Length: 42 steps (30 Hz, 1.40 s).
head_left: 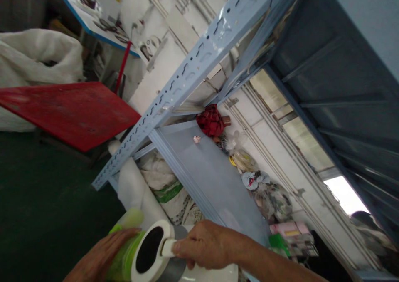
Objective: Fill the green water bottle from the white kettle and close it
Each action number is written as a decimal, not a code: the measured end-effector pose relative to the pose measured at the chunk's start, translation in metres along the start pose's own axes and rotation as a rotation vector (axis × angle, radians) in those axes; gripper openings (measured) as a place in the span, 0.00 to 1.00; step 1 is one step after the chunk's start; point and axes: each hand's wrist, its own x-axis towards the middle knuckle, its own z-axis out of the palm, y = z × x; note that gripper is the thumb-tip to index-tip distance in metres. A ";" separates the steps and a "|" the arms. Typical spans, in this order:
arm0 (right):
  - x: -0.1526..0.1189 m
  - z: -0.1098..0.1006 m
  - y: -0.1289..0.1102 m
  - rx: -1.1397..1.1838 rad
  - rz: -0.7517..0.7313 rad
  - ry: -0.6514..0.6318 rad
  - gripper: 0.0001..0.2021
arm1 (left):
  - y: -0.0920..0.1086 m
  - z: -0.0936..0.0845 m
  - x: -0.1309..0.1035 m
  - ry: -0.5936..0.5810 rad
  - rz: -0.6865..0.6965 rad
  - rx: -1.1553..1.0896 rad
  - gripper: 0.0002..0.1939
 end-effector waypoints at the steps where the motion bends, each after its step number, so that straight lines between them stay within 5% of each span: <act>1: -0.002 -0.002 -0.002 -0.009 0.010 -0.004 0.22 | 0.001 0.001 0.001 -0.003 0.014 -0.009 0.45; 9: -0.015 -0.015 -0.009 -0.082 0.013 -0.025 0.22 | 0.018 -0.001 0.012 -0.052 0.065 -0.053 0.43; 20: -0.028 -0.017 0.003 -0.016 0.051 -0.029 0.26 | 0.093 -0.042 0.039 -0.270 0.022 -0.121 0.34; 31: -0.019 -0.016 0.012 0.004 0.088 -0.068 0.32 | 0.085 -0.046 0.038 -0.280 0.062 -0.093 0.38; 42: -0.011 -0.022 -0.004 -0.132 0.049 -0.077 0.33 | 0.077 -0.049 0.038 -0.306 0.035 -0.047 0.39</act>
